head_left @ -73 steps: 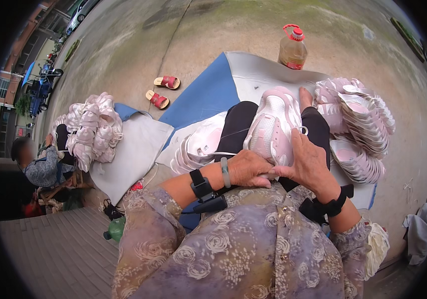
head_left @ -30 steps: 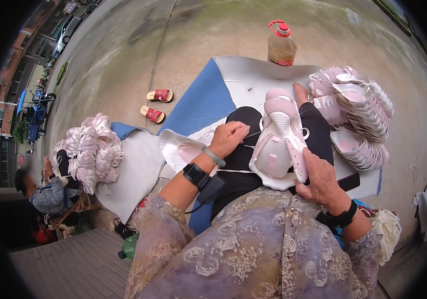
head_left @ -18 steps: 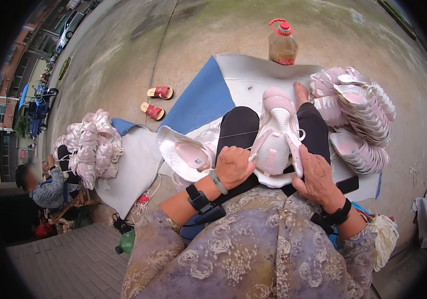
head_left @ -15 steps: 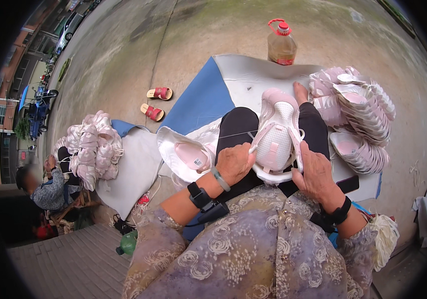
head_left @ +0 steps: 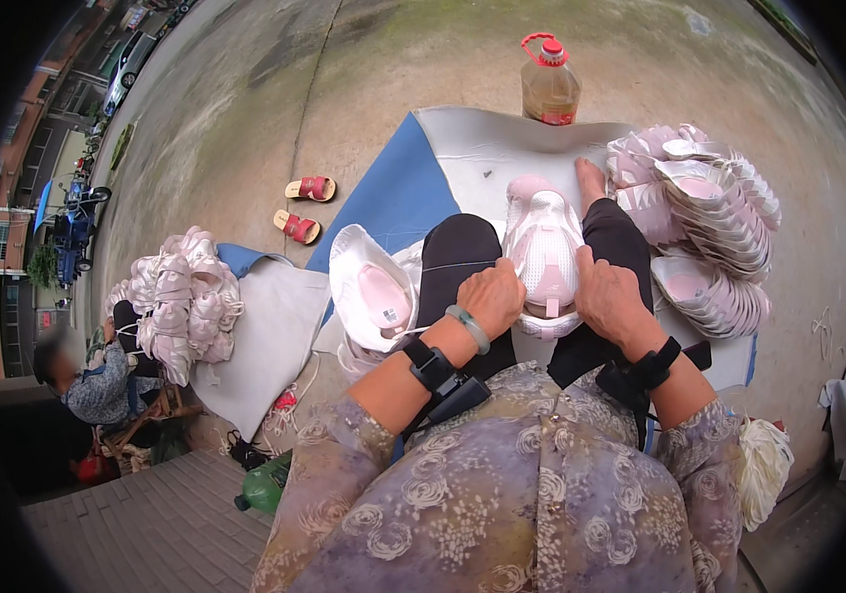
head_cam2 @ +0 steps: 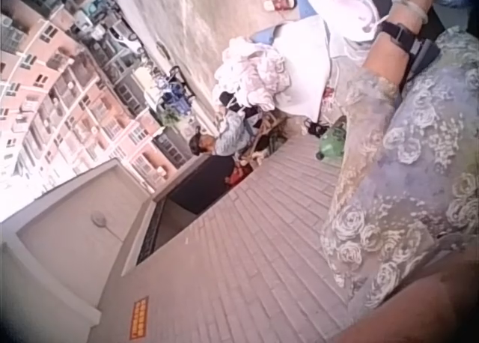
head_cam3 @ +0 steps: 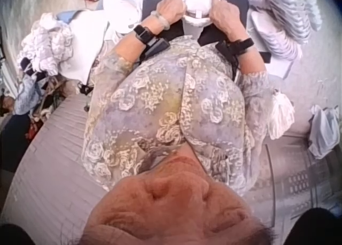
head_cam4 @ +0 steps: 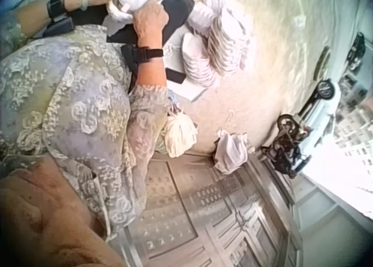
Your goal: The person is lacing a pink sneaker while sitting outdoors with a large pile of identical shoes.
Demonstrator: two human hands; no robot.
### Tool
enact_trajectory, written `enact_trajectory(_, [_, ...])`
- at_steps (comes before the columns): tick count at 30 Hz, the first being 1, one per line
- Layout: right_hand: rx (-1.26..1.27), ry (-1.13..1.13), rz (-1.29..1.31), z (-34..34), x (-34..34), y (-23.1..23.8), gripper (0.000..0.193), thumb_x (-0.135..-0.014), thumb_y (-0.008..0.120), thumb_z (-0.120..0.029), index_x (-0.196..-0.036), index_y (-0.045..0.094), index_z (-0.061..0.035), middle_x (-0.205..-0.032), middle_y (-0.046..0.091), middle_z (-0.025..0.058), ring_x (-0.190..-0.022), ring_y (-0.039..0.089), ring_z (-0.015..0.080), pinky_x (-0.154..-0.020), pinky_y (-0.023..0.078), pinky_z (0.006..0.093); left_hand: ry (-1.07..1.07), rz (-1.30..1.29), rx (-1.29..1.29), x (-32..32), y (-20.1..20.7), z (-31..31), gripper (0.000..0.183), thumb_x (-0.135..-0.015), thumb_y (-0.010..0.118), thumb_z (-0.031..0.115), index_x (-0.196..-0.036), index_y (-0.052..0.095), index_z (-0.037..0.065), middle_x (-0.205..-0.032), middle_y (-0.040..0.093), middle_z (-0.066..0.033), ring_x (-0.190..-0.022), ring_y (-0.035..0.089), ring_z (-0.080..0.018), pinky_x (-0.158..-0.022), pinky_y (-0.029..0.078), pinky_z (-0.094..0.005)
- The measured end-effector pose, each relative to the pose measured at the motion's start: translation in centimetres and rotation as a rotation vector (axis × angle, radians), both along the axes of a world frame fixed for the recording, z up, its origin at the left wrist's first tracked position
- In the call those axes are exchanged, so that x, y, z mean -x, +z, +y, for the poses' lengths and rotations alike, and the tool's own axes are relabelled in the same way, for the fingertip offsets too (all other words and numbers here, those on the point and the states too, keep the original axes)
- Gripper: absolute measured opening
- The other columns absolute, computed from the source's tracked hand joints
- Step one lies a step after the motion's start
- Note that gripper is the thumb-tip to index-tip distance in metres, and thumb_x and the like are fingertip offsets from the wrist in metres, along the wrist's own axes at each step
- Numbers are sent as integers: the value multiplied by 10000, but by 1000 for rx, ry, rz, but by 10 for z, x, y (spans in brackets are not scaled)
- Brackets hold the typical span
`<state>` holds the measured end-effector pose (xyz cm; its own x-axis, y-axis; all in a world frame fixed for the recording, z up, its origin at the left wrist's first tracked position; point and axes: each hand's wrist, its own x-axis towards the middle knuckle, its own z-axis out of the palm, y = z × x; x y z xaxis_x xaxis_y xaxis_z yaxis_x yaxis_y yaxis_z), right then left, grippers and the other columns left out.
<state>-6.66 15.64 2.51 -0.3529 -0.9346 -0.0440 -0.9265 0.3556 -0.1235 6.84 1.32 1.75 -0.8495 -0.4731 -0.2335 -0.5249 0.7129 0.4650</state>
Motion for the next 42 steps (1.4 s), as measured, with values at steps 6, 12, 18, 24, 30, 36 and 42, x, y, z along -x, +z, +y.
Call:
enact_trajectory(6, [-65,-2,-184,-7,9,-8,256,-782,473,-121,-963,424,52,-706,618,205,-636,635,327,-546,507,393,-17,-49,14,8,-7,-2,259,-815,440,203,-838,494,-49,-714,597,-275,-684,597,-425,-652,463,-507])
enact_trajectory(12, [42,-50,-300,7,5,-23,398,-772,474,-129,-1074,409,123,-695,610,193,-620,624,328,-514,487,396,-148,-110,57,12,-11,2,270,-791,426,196,-864,499,-53,-761,610,-275,-738,605,-421,-704,470,-510])
enact_trajectory(18, [193,-41,-399,29,1,-11,294,-755,519,-151,-968,450,39,-716,609,203,-675,624,341,-596,490,420,-123,-145,-368,12,22,-10,207,-778,481,133,-879,503,-47,-668,605,-175,-494,608,-247,-496,487,-358])
enact_trajectory(24, [625,-351,-187,186,37,-20,89,-742,541,-109,-825,572,-101,-716,572,104,-686,584,306,-613,468,402,-166,-57,-448,6,25,-15,244,-765,589,89,-973,584,-38,-658,619,-85,-530,596,-123,-500,463,-254])
enact_trajectory(30, [373,-1254,52,425,30,-30,87,-751,560,-153,-798,586,-84,-717,583,112,-690,576,294,-616,447,383,-153,182,-410,-7,10,-38,225,-795,591,61,-995,583,-41,-719,602,-43,-649,557,-98,-585,459,-242])
enact_trajectory(36, [238,-1255,51,445,-10,-27,107,-707,616,-167,-791,587,-106,-776,552,72,-758,552,276,-656,428,376,-14,151,-525,-9,15,-38,209,-826,571,63,-1005,579,-45,-750,571,-16,-628,503,-73,-569,439,-217])
enact_trajectory(42, [197,-1173,137,449,-19,-23,111,-697,632,-165,-770,578,-101,-794,551,78,-798,547,282,-679,413,402,-74,108,-482,-10,14,-36,200,-835,566,83,-997,582,-32,-760,580,-17,-625,505,-74,-574,436,-215])
